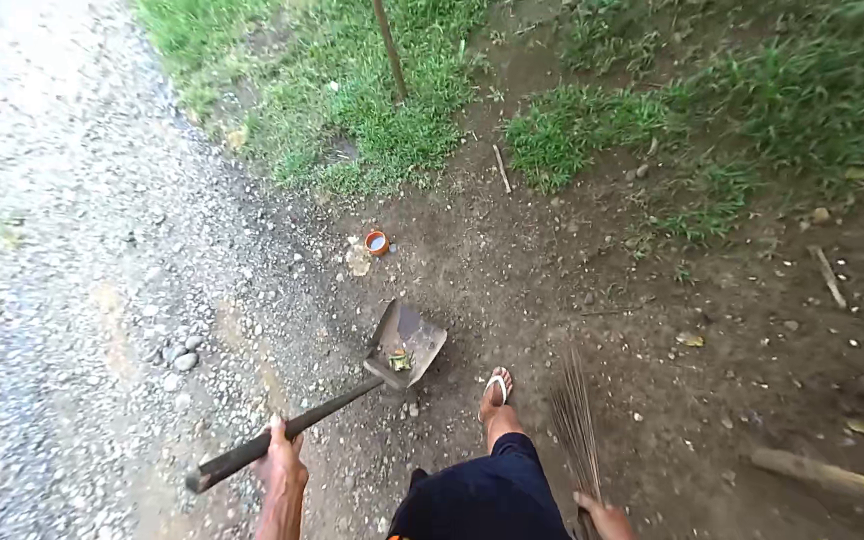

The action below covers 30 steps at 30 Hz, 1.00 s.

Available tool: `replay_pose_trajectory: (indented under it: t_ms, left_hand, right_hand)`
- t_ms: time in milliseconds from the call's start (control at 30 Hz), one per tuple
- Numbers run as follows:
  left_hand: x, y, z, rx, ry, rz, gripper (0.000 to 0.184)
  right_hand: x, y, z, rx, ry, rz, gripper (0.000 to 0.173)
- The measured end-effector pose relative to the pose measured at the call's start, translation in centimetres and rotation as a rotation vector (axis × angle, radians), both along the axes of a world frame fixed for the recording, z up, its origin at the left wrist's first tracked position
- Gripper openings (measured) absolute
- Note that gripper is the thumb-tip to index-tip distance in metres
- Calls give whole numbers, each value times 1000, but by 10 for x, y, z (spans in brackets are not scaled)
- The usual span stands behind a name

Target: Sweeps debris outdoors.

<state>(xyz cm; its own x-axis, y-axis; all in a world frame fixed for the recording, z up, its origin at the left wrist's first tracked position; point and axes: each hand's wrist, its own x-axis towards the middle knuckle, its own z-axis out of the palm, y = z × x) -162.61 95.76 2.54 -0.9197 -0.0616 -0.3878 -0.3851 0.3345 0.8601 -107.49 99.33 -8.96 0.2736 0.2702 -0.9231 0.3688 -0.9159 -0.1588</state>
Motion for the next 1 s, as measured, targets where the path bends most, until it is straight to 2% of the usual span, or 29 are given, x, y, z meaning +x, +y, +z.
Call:
replay_pose_trajectory:
  t_ms: [100, 233, 300, 433, 533, 633, 733, 900, 1000]
  left_hand:
    - [-12, 73, 17, 15, 19, -32, 50]
    - [-26, 170, 35, 13, 38, -121, 48]
    - [-35, 225, 39, 12, 48, -152, 48]
    - [-54, 342, 31, 21, 41, -253, 48]
    - [-75, 426, 9, -14, 81, -372, 41]
    - [-103, 520, -24, -11, 83, -498, 40]
    - [-116, 590, -38, -50, 82, -565, 36]
    - [-118, 713, -48, -155, 159, -783, 32]
    - [-97, 766, -53, -221, 238, -908, 30]
  right_hand:
    - [-7, 99, 7, 110, -10, 95, 47]
    - [-28, 211, 43, 163, -22, 227, 69]
    - [-46, 264, 53, 189, -20, 292, 74]
    - [-87, 352, 58, 203, -27, 414, 73]
    - [-124, 400, 59, 200, -7, 424, 69]
    - [-169, 463, 45, 224, -2, 339, 67]
    - [-216, 543, 37, 180, -32, 338, 71]
    - [-288, 728, 8, 133, -148, 572, 64]
    - [-324, 805, -24, 99, -215, 673, 62]
